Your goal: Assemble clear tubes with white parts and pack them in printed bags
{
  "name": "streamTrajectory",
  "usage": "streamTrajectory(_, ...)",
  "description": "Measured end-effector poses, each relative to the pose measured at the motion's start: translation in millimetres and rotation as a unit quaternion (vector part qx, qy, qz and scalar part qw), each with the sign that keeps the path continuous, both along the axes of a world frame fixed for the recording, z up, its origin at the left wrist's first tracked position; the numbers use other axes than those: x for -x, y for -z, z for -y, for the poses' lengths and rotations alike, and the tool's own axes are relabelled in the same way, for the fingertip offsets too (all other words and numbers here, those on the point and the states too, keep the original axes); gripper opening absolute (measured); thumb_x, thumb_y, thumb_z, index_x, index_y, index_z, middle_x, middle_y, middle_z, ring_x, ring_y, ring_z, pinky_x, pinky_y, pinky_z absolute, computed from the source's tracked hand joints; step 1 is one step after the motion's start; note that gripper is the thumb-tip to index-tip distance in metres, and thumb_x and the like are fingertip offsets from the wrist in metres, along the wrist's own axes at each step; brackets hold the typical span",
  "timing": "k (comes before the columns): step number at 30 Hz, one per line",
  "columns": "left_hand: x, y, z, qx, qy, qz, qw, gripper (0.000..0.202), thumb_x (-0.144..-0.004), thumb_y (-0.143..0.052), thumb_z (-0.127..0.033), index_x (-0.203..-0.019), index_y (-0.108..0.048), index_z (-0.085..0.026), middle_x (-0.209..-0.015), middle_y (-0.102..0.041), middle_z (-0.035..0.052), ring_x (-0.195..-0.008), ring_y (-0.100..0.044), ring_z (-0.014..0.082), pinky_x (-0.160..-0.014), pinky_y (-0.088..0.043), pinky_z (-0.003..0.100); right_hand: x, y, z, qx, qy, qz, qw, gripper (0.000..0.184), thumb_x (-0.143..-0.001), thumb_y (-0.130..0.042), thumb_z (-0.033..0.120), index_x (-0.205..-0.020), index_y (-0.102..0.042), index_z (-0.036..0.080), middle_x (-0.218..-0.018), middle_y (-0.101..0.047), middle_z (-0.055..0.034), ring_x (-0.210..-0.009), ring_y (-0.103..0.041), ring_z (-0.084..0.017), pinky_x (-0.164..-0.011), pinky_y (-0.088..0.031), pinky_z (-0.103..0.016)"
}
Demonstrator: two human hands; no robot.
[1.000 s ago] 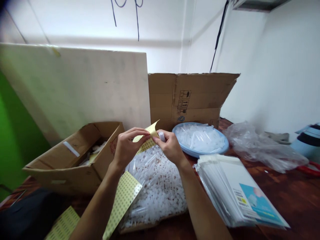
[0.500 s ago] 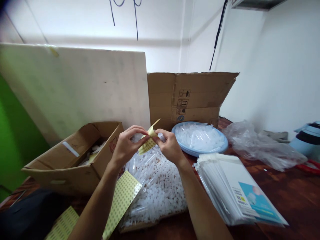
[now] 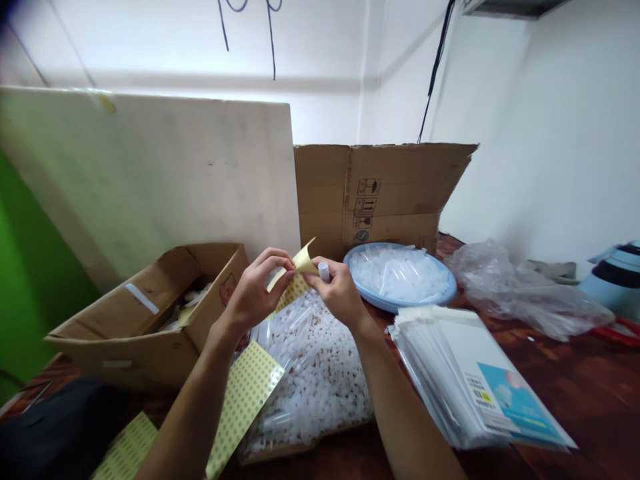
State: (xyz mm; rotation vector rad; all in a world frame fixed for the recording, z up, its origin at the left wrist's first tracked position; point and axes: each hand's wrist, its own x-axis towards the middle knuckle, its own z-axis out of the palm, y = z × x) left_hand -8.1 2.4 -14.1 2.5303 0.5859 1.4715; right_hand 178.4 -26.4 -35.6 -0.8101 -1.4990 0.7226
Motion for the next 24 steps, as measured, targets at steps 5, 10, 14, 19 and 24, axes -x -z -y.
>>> streamTrajectory(5, -3.8, -3.9, 7.7, 0.045, 0.025, 0.026, 0.998, 0.005, -0.100, -0.060, -0.019, -0.095, -0.060, -0.019, -0.116, -0.059, 0.0094, -0.113, -0.059, 0.0204, -0.100, -0.050, 0.037, 3.2, 6.3, -6.2, -0.022, 0.052, 0.030, 0.998, 0.010, -0.089, -0.064, 0.024, -0.089, -0.072, 0.017, -0.072, -0.061, 0.0012, -0.064, -0.051, -0.015, -0.061, -0.039, -0.027)
streamTrajectory(10, -8.8, -5.3, 14.1, 0.099, 0.047, 0.018, 0.994, 0.009, -0.101, -0.059, -0.023, -0.092, -0.062, -0.020, -0.124, -0.057, 0.0097, -0.121, -0.057, 0.0209, -0.110, -0.046, 0.039, 6.4, 8.4, -8.3, -0.108, 0.104, 0.131, 0.980, 0.015, -0.091, -0.057, 0.016, -0.089, -0.071, 0.018, -0.083, -0.068, -0.0030, -0.076, -0.062, -0.020, -0.071, -0.044, -0.029)
streamTrajectory(14, -10.0, -2.8, 12.7, 0.109, 0.033, 0.021, 0.993, 0.010, -0.099, -0.062, -0.024, -0.090, -0.063, -0.020, -0.124, -0.058, 0.0100, -0.123, -0.056, 0.0217, -0.110, -0.046, 0.041, 7.3, 9.1, -8.2, -0.140, 0.113, 0.176, 0.968, 0.014, -0.096, -0.055, 0.020, -0.092, -0.069, 0.019, -0.087, -0.069, -0.0054, -0.077, -0.062, -0.022, -0.074, -0.044, -0.031)
streamTrajectory(19, -10.4, -1.5, 10.4, 0.110, 0.032, 0.026, 0.993, 0.010, -0.099, -0.062, -0.024, -0.090, -0.064, -0.020, -0.123, -0.058, 0.0100, -0.122, -0.057, 0.0218, -0.109, -0.047, 0.042, 7.4, 10.7, -9.1, -0.153, 0.128, 0.204, 0.958, 0.015, -0.098, -0.054, 0.022, -0.087, -0.064, 0.021, -0.083, -0.067, -0.0051, -0.072, -0.058, -0.021, -0.071, -0.042, -0.031)
streamTrajectory(24, -11.4, 0.7, 7.6, 0.105, 0.023, 0.017, 0.994, 0.010, -0.098, -0.063, -0.024, -0.089, -0.064, -0.020, -0.122, -0.059, 0.0098, -0.121, -0.057, 0.0220, -0.109, -0.046, 0.042, 8.1, 12.9, -10.0, -0.161, 0.134, 0.213, 0.954, 0.016, -0.095, -0.053, 0.017, -0.081, -0.060, 0.021, -0.082, -0.065, -0.0045, -0.070, -0.056, -0.020, -0.068, -0.040, -0.031)
